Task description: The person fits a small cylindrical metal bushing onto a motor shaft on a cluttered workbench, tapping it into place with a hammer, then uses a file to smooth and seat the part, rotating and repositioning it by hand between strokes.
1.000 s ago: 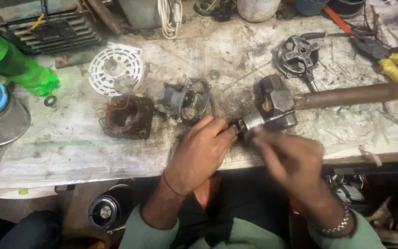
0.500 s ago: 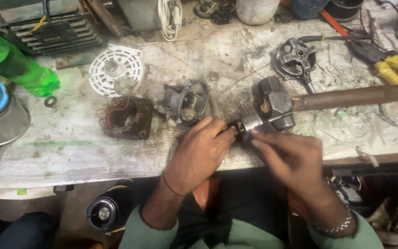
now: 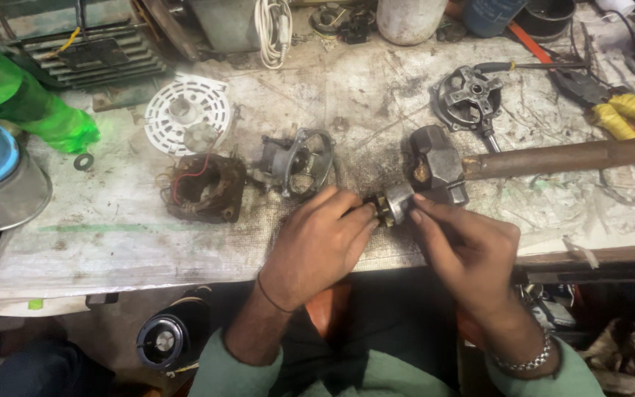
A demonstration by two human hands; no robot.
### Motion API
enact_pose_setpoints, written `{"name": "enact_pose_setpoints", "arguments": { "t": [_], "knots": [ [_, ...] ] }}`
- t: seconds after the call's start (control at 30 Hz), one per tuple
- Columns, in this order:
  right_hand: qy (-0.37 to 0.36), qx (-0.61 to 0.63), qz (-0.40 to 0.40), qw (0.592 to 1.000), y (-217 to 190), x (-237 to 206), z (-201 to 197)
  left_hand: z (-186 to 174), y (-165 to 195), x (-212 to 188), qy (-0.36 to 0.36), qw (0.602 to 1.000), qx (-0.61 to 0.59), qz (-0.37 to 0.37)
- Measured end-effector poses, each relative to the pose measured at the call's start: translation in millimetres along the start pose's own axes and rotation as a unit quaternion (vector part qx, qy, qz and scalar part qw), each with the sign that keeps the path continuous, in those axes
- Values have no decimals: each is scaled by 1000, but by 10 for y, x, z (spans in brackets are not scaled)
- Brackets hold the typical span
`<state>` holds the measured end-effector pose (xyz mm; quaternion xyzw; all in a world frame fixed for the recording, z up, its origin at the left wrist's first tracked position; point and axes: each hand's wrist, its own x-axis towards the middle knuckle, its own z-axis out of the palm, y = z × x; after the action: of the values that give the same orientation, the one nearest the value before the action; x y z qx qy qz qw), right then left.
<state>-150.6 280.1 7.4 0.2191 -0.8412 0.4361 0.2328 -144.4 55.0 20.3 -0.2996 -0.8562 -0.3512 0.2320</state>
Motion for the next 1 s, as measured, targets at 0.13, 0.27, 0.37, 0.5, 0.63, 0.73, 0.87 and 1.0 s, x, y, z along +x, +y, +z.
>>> {"name": "enact_pose_setpoints", "arguments": {
  "t": [0.13,0.27,0.37,0.5,0.63,0.73,0.87,1.0],
  "knots": [
    [-25,-43,-63,997,46,5,4,20,-17,8,-18,1000,22,8],
    [-7,-39,-98,994,92,13,4,37,-30,-2,-21,1000,6,-3],
    [-49,-62,-83,993,110,11,-3,42,-30,-3,-35,999,23,-2],
    [-33,-43,-89,995,111,5,-15,19,-21,-9,-10,1000,6,6],
    [-55,-65,-94,992,99,1,-25,12,-16,6,-6,1000,-2,12],
    [-11,-41,-54,998,89,-2,-31,2,-9,-1,-10,1000,3,3],
    [-93,-73,-83,989,86,-5,-34,11,-3,6,-4,1000,-3,5],
    [-29,-30,-61,997,96,-5,-32,17,-6,4,-12,1000,-11,-8]
  ]
}}
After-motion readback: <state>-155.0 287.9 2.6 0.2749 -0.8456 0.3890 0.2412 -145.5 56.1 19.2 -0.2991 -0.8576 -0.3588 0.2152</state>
